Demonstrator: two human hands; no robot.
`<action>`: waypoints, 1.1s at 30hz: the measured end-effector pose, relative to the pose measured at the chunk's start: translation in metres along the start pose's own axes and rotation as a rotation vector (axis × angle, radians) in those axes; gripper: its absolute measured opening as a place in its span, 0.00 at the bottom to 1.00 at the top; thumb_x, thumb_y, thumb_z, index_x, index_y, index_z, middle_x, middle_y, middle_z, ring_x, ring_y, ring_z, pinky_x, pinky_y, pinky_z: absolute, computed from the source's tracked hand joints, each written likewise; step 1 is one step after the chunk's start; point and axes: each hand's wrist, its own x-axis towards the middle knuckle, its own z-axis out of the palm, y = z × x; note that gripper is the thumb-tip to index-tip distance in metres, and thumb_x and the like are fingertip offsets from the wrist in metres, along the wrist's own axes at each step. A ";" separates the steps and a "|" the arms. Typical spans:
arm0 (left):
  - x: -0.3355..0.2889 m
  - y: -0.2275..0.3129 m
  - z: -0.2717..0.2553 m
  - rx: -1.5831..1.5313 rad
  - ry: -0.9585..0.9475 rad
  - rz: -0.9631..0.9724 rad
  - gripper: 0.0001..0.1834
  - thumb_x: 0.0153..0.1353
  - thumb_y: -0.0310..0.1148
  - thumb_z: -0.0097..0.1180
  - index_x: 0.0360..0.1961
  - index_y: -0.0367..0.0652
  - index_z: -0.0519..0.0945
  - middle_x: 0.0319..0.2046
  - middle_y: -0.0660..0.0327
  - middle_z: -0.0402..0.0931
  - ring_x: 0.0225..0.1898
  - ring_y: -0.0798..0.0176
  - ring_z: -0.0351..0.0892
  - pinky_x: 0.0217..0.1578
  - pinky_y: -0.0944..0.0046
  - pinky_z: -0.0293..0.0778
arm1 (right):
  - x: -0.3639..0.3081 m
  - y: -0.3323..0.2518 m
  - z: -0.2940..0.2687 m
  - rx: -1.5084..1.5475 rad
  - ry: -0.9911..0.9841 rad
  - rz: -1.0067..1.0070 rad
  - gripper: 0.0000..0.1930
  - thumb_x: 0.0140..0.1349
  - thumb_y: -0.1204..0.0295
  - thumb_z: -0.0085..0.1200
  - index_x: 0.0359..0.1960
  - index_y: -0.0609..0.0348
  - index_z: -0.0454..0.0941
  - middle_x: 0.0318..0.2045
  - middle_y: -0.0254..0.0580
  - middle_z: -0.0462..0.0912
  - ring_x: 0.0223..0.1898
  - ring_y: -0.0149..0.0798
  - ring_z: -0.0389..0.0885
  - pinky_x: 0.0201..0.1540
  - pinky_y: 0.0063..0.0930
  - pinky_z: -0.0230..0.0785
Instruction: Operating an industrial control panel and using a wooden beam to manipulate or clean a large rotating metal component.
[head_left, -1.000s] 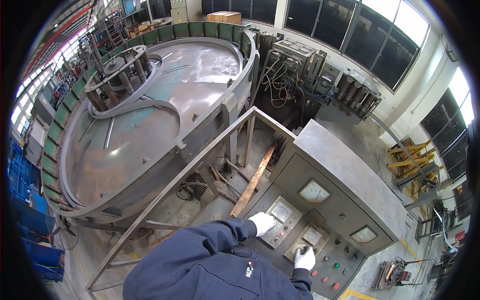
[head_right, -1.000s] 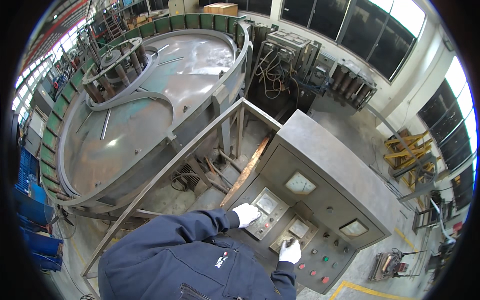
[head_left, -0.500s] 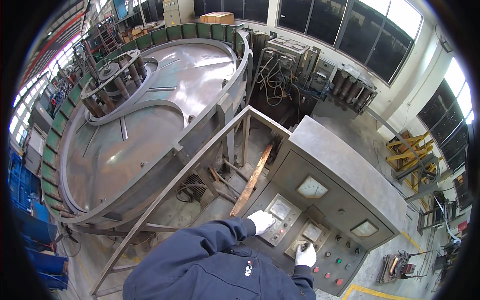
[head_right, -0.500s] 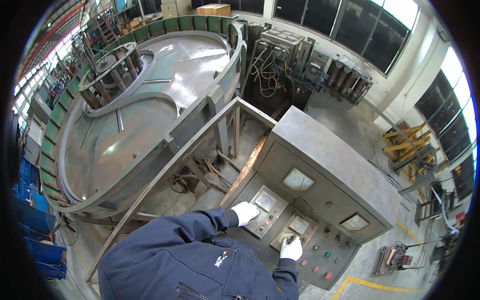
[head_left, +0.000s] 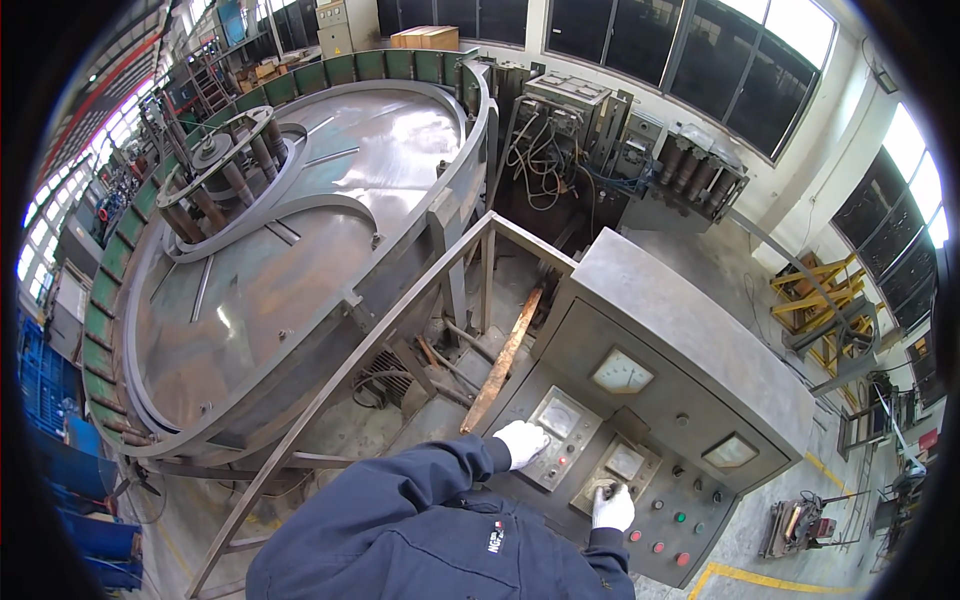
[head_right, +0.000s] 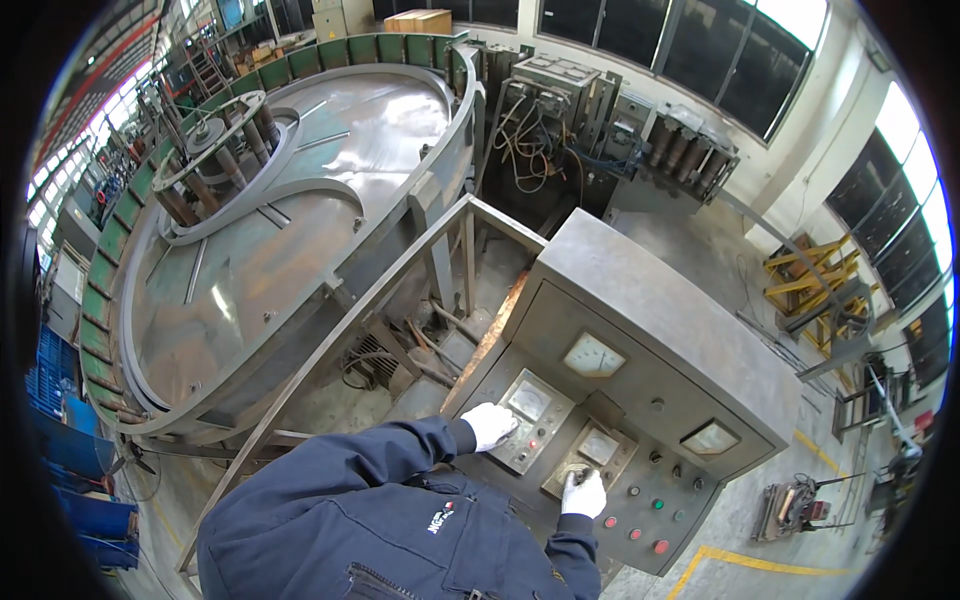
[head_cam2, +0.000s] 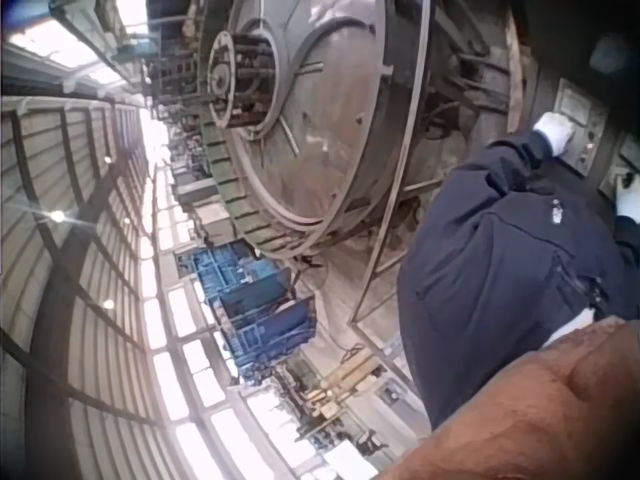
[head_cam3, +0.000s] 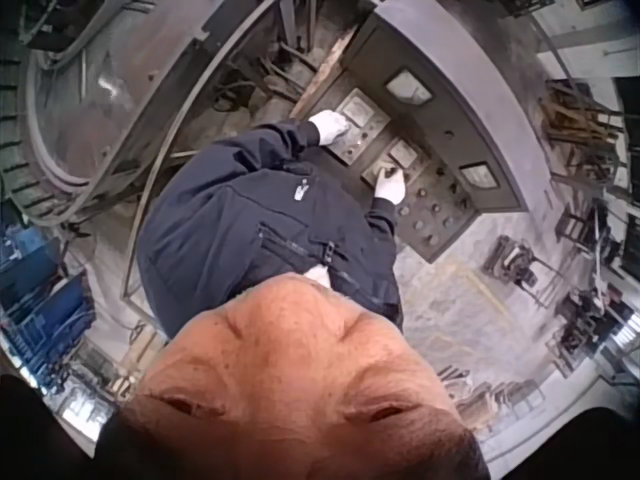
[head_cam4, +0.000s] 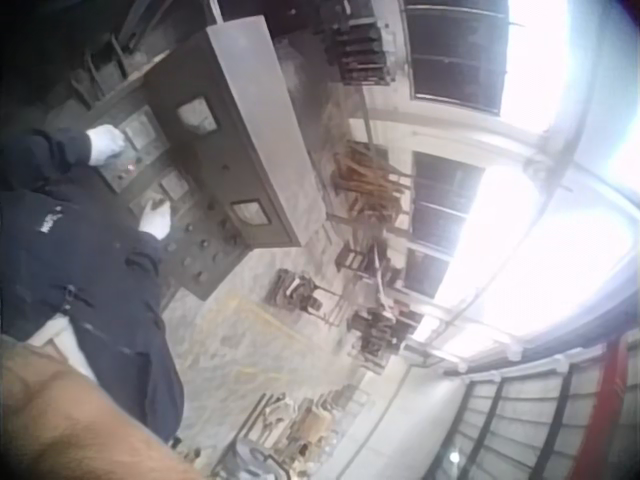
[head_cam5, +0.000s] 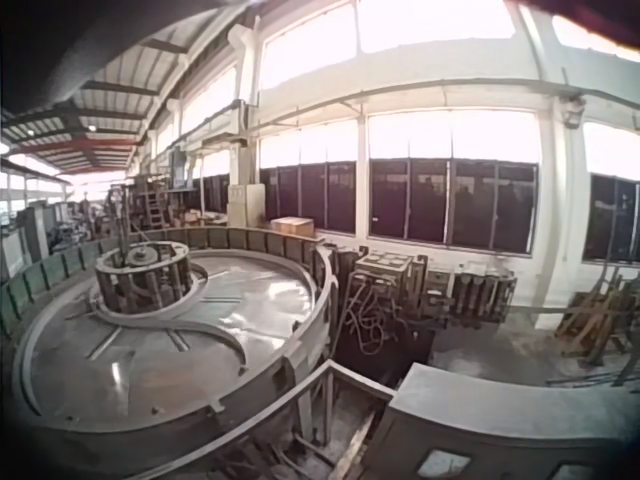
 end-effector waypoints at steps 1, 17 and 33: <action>0.000 0.000 0.001 0.000 0.002 -0.001 0.09 0.64 0.34 0.59 0.41 0.41 0.83 0.36 0.49 0.84 0.39 0.43 0.87 0.42 0.45 0.81 | 0.000 0.000 0.000 0.006 0.002 0.003 0.20 0.59 0.56 0.71 0.44 0.56 0.84 0.37 0.53 0.90 0.41 0.57 0.90 0.46 0.50 0.82; 0.001 0.002 -0.007 -0.022 0.005 0.005 0.08 0.64 0.34 0.60 0.40 0.42 0.83 0.35 0.49 0.83 0.39 0.42 0.86 0.41 0.44 0.80 | 0.000 -0.001 0.002 0.002 0.011 0.023 0.18 0.60 0.56 0.71 0.43 0.55 0.83 0.37 0.51 0.89 0.40 0.56 0.89 0.46 0.49 0.81; 0.001 0.001 -0.003 -0.021 -0.007 -0.001 0.08 0.65 0.35 0.60 0.39 0.43 0.82 0.36 0.49 0.83 0.39 0.43 0.86 0.42 0.45 0.80 | -0.006 0.001 0.005 0.002 0.037 -0.017 0.18 0.60 0.59 0.69 0.47 0.55 0.84 0.41 0.53 0.88 0.43 0.59 0.88 0.48 0.51 0.80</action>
